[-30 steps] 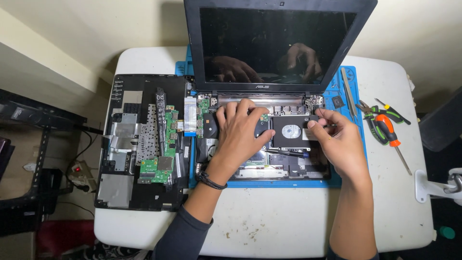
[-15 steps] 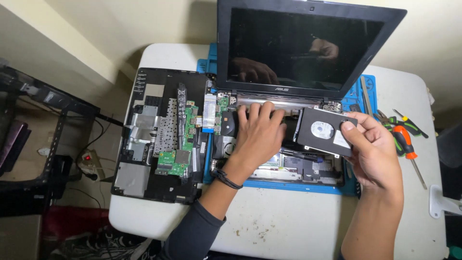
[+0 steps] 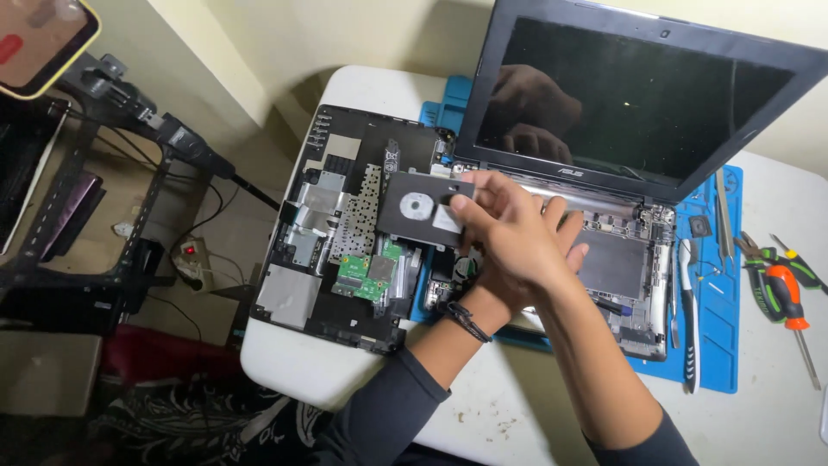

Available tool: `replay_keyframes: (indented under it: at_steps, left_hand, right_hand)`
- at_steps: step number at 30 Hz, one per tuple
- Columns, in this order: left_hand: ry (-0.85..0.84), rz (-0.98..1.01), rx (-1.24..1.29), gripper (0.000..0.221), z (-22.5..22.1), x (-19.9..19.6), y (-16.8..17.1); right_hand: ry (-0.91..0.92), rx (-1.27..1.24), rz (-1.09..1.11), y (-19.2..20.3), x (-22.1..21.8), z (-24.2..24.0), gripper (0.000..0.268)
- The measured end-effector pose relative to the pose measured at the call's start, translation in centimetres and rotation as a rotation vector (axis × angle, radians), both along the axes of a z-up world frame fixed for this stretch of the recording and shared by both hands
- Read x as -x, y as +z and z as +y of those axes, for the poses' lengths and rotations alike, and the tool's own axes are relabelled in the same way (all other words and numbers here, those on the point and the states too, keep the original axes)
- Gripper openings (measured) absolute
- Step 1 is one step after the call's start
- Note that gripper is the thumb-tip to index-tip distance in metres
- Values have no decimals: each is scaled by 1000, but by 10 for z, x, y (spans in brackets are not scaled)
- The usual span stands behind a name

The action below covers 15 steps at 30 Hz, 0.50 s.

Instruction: Disassembling a laptop by unscrewing the motherboard and removing internal components like the hard drive and daughterboards.

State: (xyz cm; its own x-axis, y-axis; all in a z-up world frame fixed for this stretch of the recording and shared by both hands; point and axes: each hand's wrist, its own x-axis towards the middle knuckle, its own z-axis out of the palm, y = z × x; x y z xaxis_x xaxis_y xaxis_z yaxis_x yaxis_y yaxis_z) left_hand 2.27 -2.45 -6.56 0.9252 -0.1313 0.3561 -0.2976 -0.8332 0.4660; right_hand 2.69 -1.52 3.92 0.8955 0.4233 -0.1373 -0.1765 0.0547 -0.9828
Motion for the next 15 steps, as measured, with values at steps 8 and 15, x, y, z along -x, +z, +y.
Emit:
replay_keyframes:
  at_steps: [8, 15]
  left_hand:
    - [1, -30, -33, 45, 7, 3, 11]
    - [11, -170, 14, 45, 3, 1, 2]
  right_hand:
    - [27, 138, -95, -40, -25, 50, 34]
    - [17, 542, -397, -34, -26, 56, 35]
